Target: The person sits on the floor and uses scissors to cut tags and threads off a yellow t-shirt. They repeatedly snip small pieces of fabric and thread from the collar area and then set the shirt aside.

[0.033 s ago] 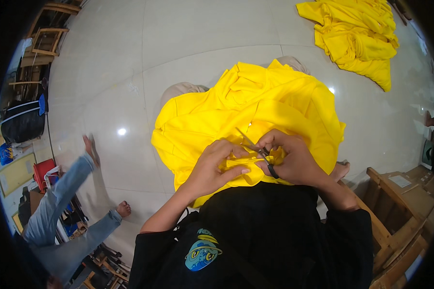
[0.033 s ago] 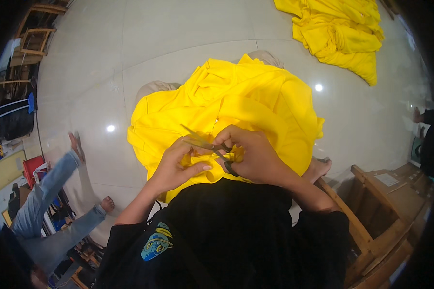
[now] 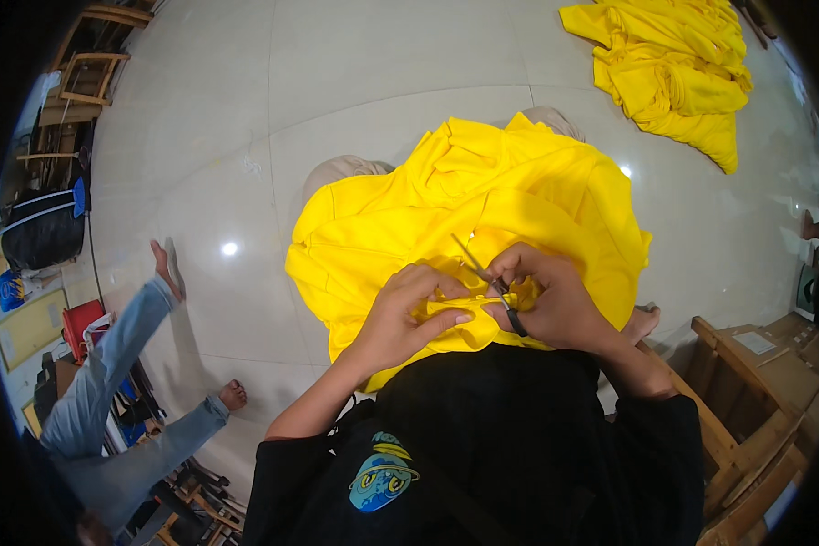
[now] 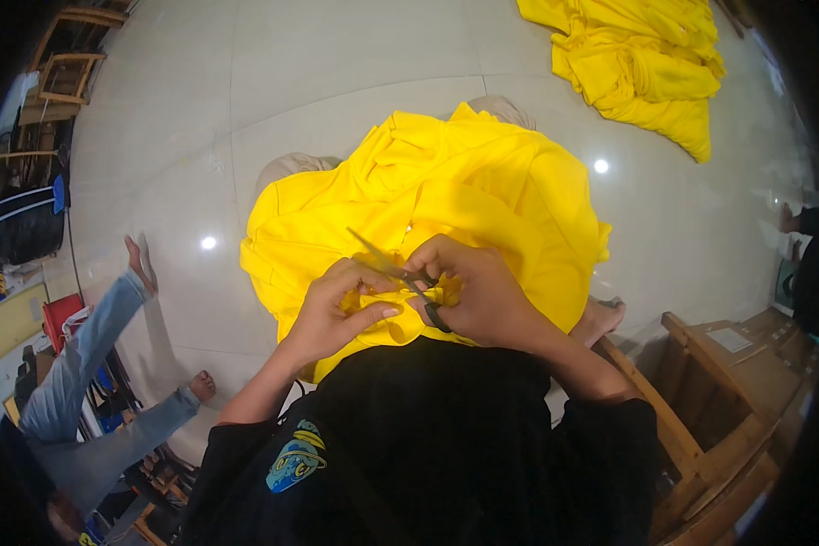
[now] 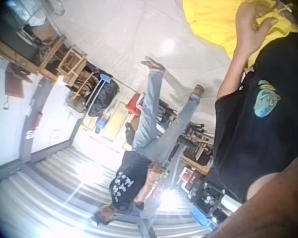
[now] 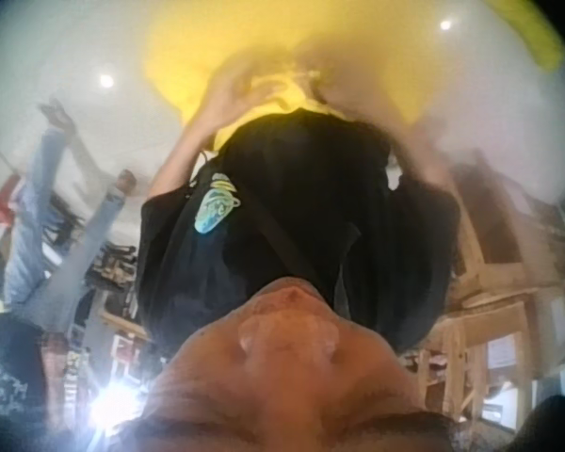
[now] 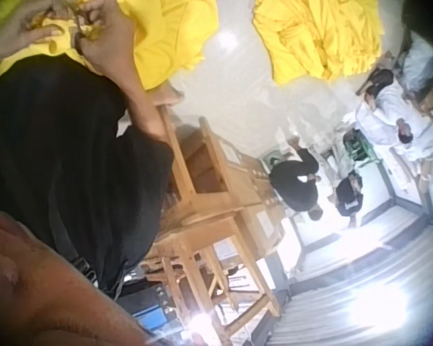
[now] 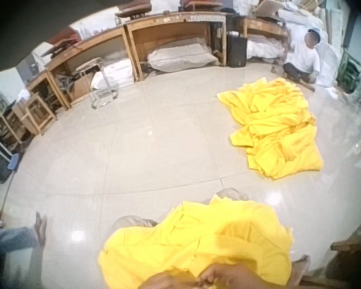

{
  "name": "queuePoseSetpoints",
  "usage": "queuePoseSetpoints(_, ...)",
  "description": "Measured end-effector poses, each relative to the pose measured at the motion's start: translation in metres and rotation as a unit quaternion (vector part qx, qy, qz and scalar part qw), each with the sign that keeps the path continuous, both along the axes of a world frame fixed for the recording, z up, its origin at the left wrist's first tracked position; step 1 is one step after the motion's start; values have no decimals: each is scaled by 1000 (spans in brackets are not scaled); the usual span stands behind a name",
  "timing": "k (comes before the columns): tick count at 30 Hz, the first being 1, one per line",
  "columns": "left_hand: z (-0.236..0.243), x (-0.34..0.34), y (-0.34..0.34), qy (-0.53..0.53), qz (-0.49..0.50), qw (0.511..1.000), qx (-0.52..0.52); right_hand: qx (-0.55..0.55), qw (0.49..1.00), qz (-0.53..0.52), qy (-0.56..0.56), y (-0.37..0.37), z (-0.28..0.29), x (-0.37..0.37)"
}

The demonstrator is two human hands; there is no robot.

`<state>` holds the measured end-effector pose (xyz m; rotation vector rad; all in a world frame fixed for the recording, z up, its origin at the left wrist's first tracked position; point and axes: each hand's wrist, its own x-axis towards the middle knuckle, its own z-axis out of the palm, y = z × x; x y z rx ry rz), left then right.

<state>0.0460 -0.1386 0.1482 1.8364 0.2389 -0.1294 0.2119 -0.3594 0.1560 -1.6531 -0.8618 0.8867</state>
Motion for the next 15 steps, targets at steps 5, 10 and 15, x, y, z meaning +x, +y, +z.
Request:
queuePoseSetpoints(5,-6,4,-2,-44,8,999,30,-13,999,-16,38,0,-3,3)
queuePoseSetpoints(10,-10,3,-2,-143,-21,977,157,-13,999,-14,46,0,-9,3)
queuePoseSetpoints(15,-19,2,-2,-197,-26,957,210,-17,998,-24,64,1,-7,2)
